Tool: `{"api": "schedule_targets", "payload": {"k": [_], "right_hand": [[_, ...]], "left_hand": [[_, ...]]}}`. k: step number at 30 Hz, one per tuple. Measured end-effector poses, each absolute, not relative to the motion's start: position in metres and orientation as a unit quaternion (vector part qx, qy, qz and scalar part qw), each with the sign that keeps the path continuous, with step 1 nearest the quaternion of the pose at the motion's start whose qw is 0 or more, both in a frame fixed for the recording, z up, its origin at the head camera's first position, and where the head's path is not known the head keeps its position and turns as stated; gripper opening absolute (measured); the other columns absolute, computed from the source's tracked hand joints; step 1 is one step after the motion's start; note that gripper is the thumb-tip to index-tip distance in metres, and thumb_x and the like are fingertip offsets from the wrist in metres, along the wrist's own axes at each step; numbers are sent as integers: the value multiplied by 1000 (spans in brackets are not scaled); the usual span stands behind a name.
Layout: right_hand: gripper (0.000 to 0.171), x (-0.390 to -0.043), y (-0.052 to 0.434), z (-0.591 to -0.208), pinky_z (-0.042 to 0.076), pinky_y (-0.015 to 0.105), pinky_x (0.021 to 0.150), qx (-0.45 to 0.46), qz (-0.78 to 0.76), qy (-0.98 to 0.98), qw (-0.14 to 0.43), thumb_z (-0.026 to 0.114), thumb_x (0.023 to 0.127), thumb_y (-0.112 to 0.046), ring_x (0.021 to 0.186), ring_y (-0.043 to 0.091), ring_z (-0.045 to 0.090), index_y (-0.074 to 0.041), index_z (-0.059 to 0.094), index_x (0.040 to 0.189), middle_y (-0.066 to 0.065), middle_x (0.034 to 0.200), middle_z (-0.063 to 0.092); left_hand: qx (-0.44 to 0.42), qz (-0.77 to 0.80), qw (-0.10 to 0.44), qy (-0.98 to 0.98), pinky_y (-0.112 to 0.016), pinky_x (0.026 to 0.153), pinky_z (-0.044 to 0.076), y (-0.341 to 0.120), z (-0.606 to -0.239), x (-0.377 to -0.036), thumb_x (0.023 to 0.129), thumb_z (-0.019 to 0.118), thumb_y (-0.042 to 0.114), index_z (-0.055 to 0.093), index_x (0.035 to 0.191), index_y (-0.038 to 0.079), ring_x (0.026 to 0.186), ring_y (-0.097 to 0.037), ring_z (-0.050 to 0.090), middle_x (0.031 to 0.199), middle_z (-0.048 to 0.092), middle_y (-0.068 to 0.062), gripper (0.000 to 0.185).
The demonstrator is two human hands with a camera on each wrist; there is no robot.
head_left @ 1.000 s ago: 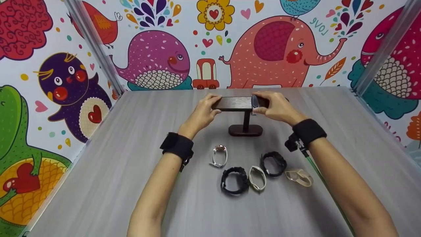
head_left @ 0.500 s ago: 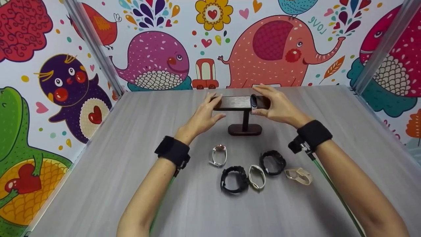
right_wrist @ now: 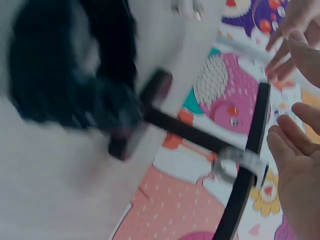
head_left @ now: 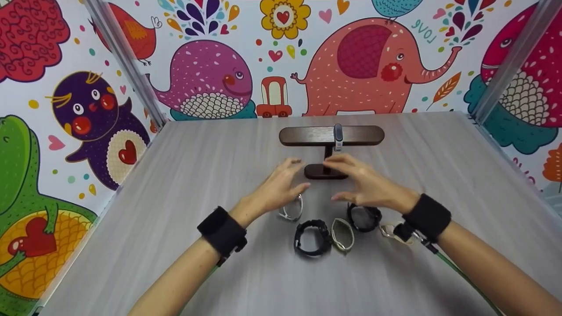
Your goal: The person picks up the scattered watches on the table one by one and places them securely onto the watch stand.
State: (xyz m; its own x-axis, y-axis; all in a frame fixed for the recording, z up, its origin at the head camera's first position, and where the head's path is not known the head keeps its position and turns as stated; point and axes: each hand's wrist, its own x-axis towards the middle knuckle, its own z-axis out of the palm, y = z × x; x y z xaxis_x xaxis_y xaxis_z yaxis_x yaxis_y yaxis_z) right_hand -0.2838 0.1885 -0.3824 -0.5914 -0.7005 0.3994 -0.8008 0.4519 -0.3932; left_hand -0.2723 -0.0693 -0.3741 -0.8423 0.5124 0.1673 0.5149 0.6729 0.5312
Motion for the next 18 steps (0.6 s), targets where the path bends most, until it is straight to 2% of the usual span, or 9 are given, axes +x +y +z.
{"api": "schedule_targets", "payload": {"k": [3,4,10,14,18], "right_hand": [[80,-273,185,-390,47,49,111,470,269,-837,79,87,77,-20,132,35,53,2,49,144,20,143,51],[80,-269,184,-392,47,49,111,477,266,-835,74,87,77,-20,132,34,53,3,49,144,19,143,51],[80,-250,178,-401,48,50,109,478,249,-842,0,85,81,-24,134,31,52,-2,46,147,14,145,49],[83,-242,173,-406,49,48,109,465,232,-853,-47,83,82,-34,135,29,51,-4,44,149,12,148,47],[86,-237,169,-412,50,46,107,457,216,-859,-82,82,81,-38,133,29,54,-2,43,149,10,149,47]], "left_hand": [[-292,-284,-20,-913,-55,125,23,-70,-379,-260,97,66,23,46,145,-5,143,-37,42,150,45,-22,60],[-296,-282,-25,-912,-54,125,23,-70,-382,-256,96,67,23,46,145,-6,142,-36,43,149,46,-21,61],[-303,-267,-60,-913,-42,115,44,-75,-396,-231,95,69,30,43,147,-6,135,-30,52,148,48,-17,68],[-306,-243,-88,-916,-41,114,46,-75,-400,-216,96,67,38,42,149,-4,135,-26,51,147,48,-15,72],[-307,-232,-98,-918,-39,113,46,-72,-402,-207,94,70,39,43,149,-2,134,-24,52,146,50,-12,73]]}}
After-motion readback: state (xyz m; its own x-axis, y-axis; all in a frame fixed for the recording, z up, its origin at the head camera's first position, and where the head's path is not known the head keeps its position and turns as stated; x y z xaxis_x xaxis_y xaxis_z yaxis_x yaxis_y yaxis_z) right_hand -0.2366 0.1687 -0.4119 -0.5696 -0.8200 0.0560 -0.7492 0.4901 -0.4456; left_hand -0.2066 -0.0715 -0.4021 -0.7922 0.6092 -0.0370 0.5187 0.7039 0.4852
